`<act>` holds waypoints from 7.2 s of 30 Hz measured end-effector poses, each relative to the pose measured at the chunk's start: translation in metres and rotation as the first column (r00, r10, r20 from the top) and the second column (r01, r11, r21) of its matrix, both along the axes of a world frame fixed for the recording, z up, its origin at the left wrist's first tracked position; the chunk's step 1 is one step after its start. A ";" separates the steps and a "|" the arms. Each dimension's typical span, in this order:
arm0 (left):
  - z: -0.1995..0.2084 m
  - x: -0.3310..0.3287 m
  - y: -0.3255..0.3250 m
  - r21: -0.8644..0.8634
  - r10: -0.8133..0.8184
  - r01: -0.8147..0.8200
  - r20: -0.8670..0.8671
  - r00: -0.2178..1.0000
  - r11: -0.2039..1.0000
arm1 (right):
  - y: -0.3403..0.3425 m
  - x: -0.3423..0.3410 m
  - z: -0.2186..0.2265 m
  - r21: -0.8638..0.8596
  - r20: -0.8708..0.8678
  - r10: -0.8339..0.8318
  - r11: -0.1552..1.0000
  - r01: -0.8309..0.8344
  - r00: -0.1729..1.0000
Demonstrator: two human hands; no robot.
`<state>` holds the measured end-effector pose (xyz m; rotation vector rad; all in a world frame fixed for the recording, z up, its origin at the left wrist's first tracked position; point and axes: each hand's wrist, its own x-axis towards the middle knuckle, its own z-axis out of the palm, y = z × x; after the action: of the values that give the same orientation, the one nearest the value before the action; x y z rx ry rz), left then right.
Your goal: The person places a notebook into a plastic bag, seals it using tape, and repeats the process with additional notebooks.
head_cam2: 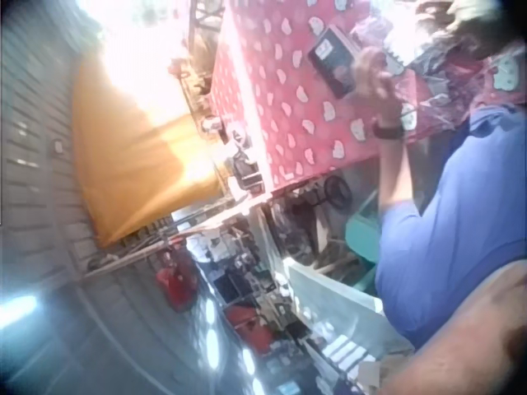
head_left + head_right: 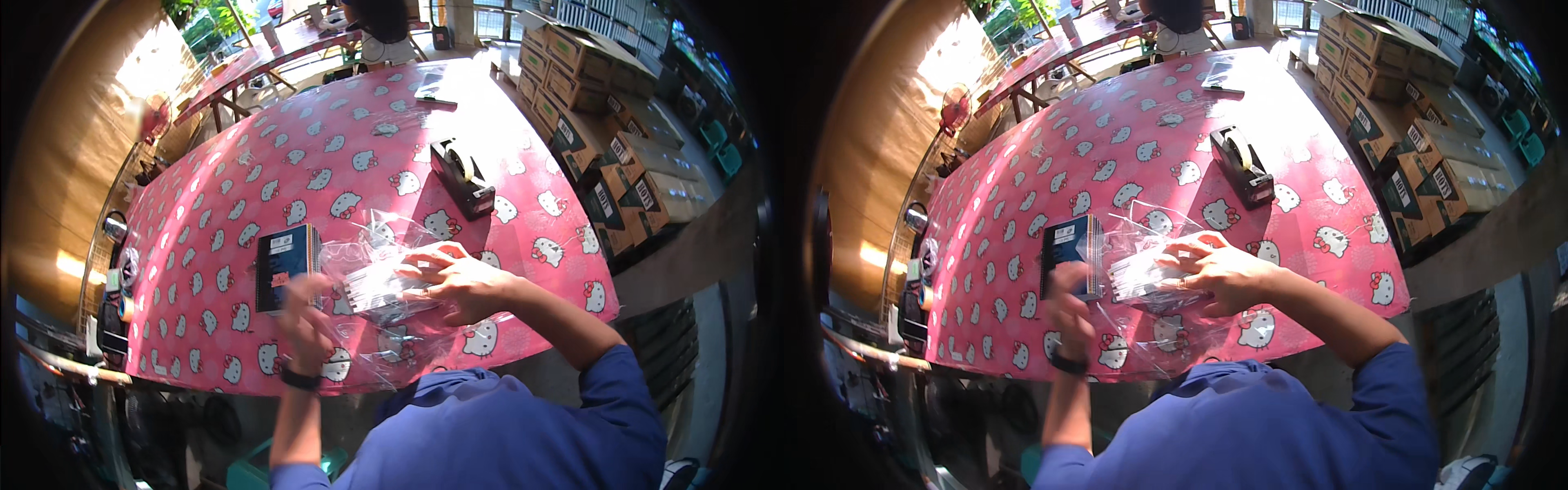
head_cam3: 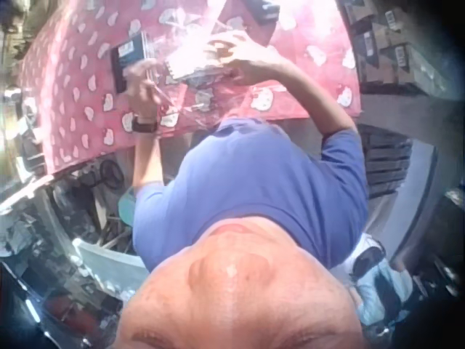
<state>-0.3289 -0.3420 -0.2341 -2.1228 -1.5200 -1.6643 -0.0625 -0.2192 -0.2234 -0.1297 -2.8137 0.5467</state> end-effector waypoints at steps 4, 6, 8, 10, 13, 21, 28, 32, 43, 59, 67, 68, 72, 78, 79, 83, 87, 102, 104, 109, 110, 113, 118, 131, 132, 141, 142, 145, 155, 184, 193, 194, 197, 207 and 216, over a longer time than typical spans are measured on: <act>-0.033 0.016 -0.019 -0.262 -0.093 0.012 -0.300 0.949 0.965 | 0.001 -0.001 0.009 -0.030 0.069 0.037 0.999 -0.035 0.997; -0.021 0.016 -0.013 -0.340 -0.156 0.046 -0.304 0.940 0.939 | -0.001 -0.001 0.013 -0.040 0.106 0.045 0.998 -0.041 0.993; -0.006 0.017 -0.001 -0.462 -0.358 0.176 -0.342 0.869 0.869 | -0.002 -0.003 0.014 -0.046 0.135 0.048 0.998 -0.042 0.990; 0.001 0.021 0.008 -0.503 -0.424 0.236 -0.299 0.855 0.831 | -0.001 -0.003 0.016 -0.115 0.158 0.059 0.993 -0.041 0.986; 0.004 0.020 0.010 -0.596 -0.459 0.214 -0.295 0.838 0.774 | 0.020 -0.013 0.029 -0.130 0.205 0.170 0.981 -0.145 0.964; -0.001 0.024 0.007 -0.529 -0.472 0.270 -0.292 0.832 0.804 | 0.205 0.051 -0.081 -0.423 0.270 -0.921 0.147 0.894 0.280; 0.002 0.020 0.007 -0.554 -0.435 0.253 -0.224 0.872 0.793 | 0.193 0.035 -0.125 -0.717 0.152 -0.965 0.042 0.695 0.215; -0.001 0.019 0.003 -0.527 -0.408 0.226 -0.259 0.876 0.819 | 0.158 0.057 -0.139 -0.806 -0.081 -0.922 0.285 0.519 0.380; -0.009 0.021 0.008 -0.500 -0.435 0.258 -0.275 0.858 0.827 | 0.141 0.064 -0.044 -0.412 0.294 -0.857 0.287 0.865 0.424; 0.007 0.024 0.015 -0.571 -0.447 0.148 -0.429 0.785 0.808 | 0.020 -0.051 0.028 0.016 0.348 -0.561 0.805 0.594 0.751; 0.019 0.044 0.045 -0.552 -0.443 0.035 -0.629 0.639 0.833 | 0.021 -0.045 0.030 -0.366 0.380 -0.498 0.693 0.621 0.780; 0.020 0.042 0.045 -0.554 -0.452 0.040 -0.632 0.630 0.831 | 0.022 -0.045 0.031 -0.372 0.376 -0.505 0.686 0.626 0.777; 0.023 0.046 0.044 -0.593 -0.485 0.025 -0.632 0.604 0.805 | 0.025 -0.039 0.022 -0.457 0.406 -0.446 0.657 0.600 0.798; -0.010 0.029 0.032 -0.254 -0.225 0.063 -0.684 0.693 0.965 | 0.026 -0.008 0.048 0.171 0.383 -0.648 0.750 0.639 0.658; -0.021 0.022 0.026 -0.187 -0.156 0.028 -0.717 0.680 0.982 | 0.026 0.007 0.047 0.178 0.368 -0.647 0.754 0.632 0.668; -0.024 0.048 0.017 -0.135 -0.064 0.002 -0.458 0.886 0.991 | 0.020 0.025 0.033 -0.297 -0.236 -0.359 0.912 0.284 0.903; 0.030 0.073 0.021 -0.011 -0.233 0.233 -0.113 0.966 0.972 | 0.037 0.010 0.036 -0.602 -0.334 -0.564 0.744 0.289 0.755; 0.047 0.046 0.070 -0.304 -0.205 0.357 0.434 0.877 0.883 | 0.055 -0.023 -0.011 -0.632 -0.014 -0.267 0.749 0.198 0.964; 0.041 0.036 0.061 -0.202 -0.152 0.279 0.484 0.862 0.939 | 0.044 -0.042 -0.003 -0.562 0.012 -0.354 0.771 0.299 0.935; 0.011 0.029 0.058 -0.447 -0.080 0.152 0.175 0.981 0.882 | 0.042 -0.061 0.027 -0.428 -0.221 -0.270 0.890 0.155 0.937; 0.018 0.034 0.058 -0.362 -0.064 0.122 0.169 0.984 0.924 | 0.039 -0.064 0.035 -0.287 -0.298 -0.256 0.943 0.170 0.920; 0.028 0.021 0.063 -0.215 -0.125 0.195 0.304 0.944 0.957 | 0.039 -0.048 0.063 -0.527 -0.374 -0.287 0.848 0.052 0.882; 0.003 0.003 0.066 -0.531 -0.179 0.356 0.356 0.917 0.769 | 0.065 -0.020 0.017 -0.380 0.059 -0.195 0.902 0.202 0.979; -0.014 0.036 0.013 -0.348 -0.221 0.075 -0.404 0.888 0.934 | -0.008 -0.006 -0.028 0.162 -0.155 -0.134 0.974 0.159 0.979; -0.019 0.043 0.010 -0.286 -0.174 0.065 -0.375 0.910 0.956 | -0.013 -0.007 -0.028 0.144 -0.308 -0.141 0.971 0.193 0.941; -0.009 0.045 0.012 -0.381 -0.062 -0.019 -0.197 0.978 0.924 | -0.005 -0.025 -0.010 -0.081 -0.218 -0.187 0.982 0.173 0.958; 0.011 0.051 0.019 -0.479 -0.011 -0.098 -0.221 0.975 0.872 | -0.001 -0.026 -0.008 -0.130 -0.159 -0.239 0.967 0.220 0.958; 0.024 0.034 0.049 -0.470 -0.111 0.003 -0.202 0.973 0.883 | 0.004 -0.034 0.004 -0.235 -0.081 -0.355 0.915 0.328 0.931; 0.005 0.033 0.085 -0.492 -0.043 0.107 0.138 0.989 0.864 | 0.054 -0.061 0.002 -0.456 -0.025 -0.484 0.784 0.421 0.875; -0.170 0.098 -0.012 -0.724 0.538 -0.092 0.415 0.734 0.683 | 0.224 0.074 -0.132 -0.269 0.064 -0.983 0.148 0.952 0.171; -0.174 0.089 -0.022 -0.739 0.608 -0.215 0.312 0.730 0.638 | 0.186 0.054 -0.128 -0.601 -0.052 -0.919 0.341 0.722 0.391; -0.172 0.088 -0.024 -0.741 0.603 -0.177 0.356 0.714 0.648 | 0.173 0.059 -0.131 -0.588 -0.143 -0.914 0.388 0.710 0.381; -0.168 0.090 -0.021 -0.744 0.582 -0.120 0.401 0.708 0.657 | 0.155 0.079 -0.164 -0.877 0.270 -0.912 -0.100 0.471 0.309; -0.172 0.091 -0.024 -0.722 0.592 -0.221 0.309 0.744 0.656 | 0.031 -0.046 -0.051 -0.619 0.442 0.307 0.785 0.038 0.843; -0.168 0.088 -0.026 -0.773 0.566 -0.232 0.191 0.802 0.590 | 0.049 -0.083 -0.076 0.230 0.580 -0.264 0.961 0.156 0.770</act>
<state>-0.2406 -0.3677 -0.4021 -1.3836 -2.9498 -1.5384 -0.1453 -0.1699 -0.2998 -0.7007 -3.3808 0.2287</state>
